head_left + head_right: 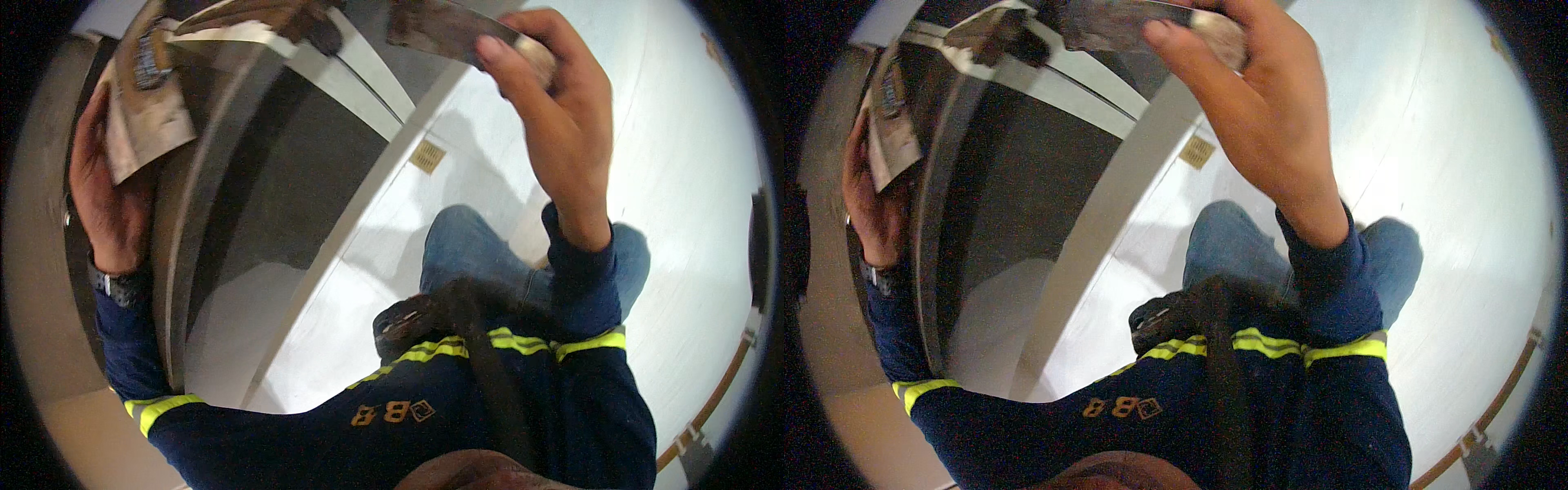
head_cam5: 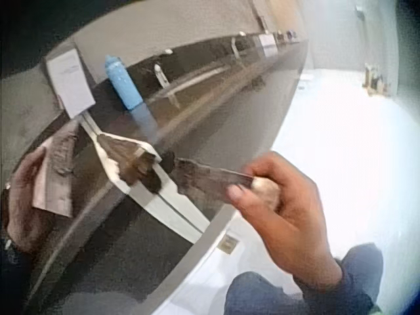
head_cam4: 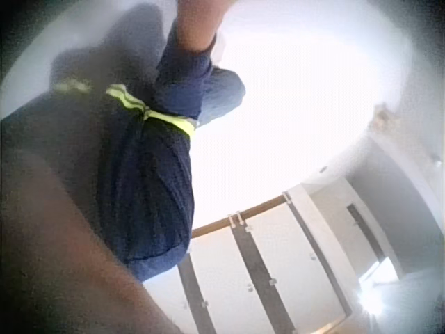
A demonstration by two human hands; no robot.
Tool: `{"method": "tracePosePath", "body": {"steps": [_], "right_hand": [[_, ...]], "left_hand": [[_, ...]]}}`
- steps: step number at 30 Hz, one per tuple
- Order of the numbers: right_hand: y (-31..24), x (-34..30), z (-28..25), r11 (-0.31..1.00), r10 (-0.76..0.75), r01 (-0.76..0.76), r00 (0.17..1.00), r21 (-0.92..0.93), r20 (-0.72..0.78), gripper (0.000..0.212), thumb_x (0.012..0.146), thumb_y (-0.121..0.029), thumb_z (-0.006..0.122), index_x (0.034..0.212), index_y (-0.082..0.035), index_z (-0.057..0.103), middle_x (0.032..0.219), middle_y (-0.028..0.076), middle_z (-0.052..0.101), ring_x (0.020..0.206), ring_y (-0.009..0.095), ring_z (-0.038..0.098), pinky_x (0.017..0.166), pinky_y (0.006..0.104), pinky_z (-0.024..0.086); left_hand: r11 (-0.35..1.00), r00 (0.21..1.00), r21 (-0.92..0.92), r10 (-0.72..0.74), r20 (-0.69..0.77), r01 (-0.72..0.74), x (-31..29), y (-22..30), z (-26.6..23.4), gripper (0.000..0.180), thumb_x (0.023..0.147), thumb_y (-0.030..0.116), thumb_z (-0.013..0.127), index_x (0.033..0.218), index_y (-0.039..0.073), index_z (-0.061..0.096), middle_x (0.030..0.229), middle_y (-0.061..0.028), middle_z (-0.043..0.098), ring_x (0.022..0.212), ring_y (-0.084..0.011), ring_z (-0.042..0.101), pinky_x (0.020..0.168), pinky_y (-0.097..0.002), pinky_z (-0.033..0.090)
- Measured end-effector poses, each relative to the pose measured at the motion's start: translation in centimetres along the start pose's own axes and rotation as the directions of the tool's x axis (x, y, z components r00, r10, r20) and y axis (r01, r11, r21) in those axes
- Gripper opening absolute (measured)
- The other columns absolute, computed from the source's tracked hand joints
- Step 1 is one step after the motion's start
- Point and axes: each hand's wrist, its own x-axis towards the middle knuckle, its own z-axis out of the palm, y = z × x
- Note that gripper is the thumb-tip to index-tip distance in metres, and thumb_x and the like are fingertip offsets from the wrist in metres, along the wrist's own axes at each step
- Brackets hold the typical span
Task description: The person applies a white adhesive or sealant along the seam of a bathroom vanity countertop using a small putty knife. They repeatedly scoop material from a larger trowel and spread it into the joint between the countertop and wall.
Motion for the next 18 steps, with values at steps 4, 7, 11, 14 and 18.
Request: {"method": "tracePosePath", "body": {"steps": [4, 7, 11, 14, 18], "right_hand": [[-4.5, 1.8, -1.3, 0.997, 0.026, -0.024, 0.999, 0.075, -0.019, 0.029, 0.095, -0.031, 0.073, 0.113, -0.009, 0.069, 0.085, 0.001, 0.068, 0.071, 0.005, 0.058, 0.062, 0.0196, 0.042], [-8.3, 4.2, 0.0, 0.997, 0.046, -0.051, 0.995, 0.052, 0.090, 0.023, 0.093, -0.025, 0.074, 0.105, -0.007, 0.067, 0.083, -0.001, 0.067, 0.071, 0.004, 0.056, 0.061, 0.0193, 0.041], [-11.7, 6.5, 1.9, 0.945, 0.274, -0.307, 0.931, 0.111, 0.240, 0.016, 0.092, -0.014, 0.072, 0.090, -0.002, 0.063, 0.075, -0.002, 0.063, 0.067, 0.003, 0.054, 0.058, 0.0212, 0.041], [-12.5, 7.6, 3.0, 0.947, 0.198, -0.245, 0.954, 0.208, 0.223, 0.014, 0.092, -0.013, 0.072, 0.089, -0.001, 0.064, 0.071, -0.003, 0.062, 0.062, 0.004, 0.053, 0.057, 0.0210, 0.041], [-12.5, 8.6, 3.9, 0.968, 0.145, -0.188, 0.959, 0.164, 0.246, 0.015, 0.091, -0.013, 0.072, 0.090, 0.001, 0.065, 0.069, 0.000, 0.064, 0.062, 0.006, 0.056, 0.059, 0.0223, 0.044]], "left_hand": [[0.977, 0.998, -0.208, -0.038, 0.041, 0.046, -0.1, -0.3, 0.3, 0.043, 0.107, 0.024, 0.048, 0.141, -0.003, 0.053, 0.143, -0.0135, 0.057, 0.129, -0.0221, 0.057, 0.110, -0.0351, 0.045], [0.969, 0.990, -0.243, -0.019, 0.142, 0.053, -0.5, 0.0, 0.9, 0.044, 0.105, 0.027, 0.052, 0.137, -0.003, 0.056, 0.135, -0.0124, 0.063, 0.121, -0.0212, 0.062, 0.106, -0.0337, 0.048], [0.951, 0.963, -0.307, 0.059, 0.265, 0.026, -0.9, 1.0, 1.8, 0.035, 0.103, 0.027, 0.058, 0.125, 0.001, 0.062, 0.114, -0.0075, 0.070, 0.098, -0.0139, 0.070, 0.090, -0.0290, 0.057], [0.946, 0.965, -0.321, 0.051, 0.255, 0.035, -1.2, 1.4, 2.2, 0.033, 0.103, 0.028, 0.058, 0.123, 0.001, 0.062, 0.109, -0.0060, 0.070, 0.091, -0.0114, 0.071, 0.084, -0.0269, 0.058], [0.944, 0.958, -0.329, 0.088, 0.273, 0.007, -1.2, 1.2, 2.2, 0.034, 0.103, 0.029, 0.059, 0.122, 0.001, 0.062, 0.107, -0.0060, 0.071, 0.089, -0.0104, 0.071, 0.080, -0.0257, 0.059]]}}
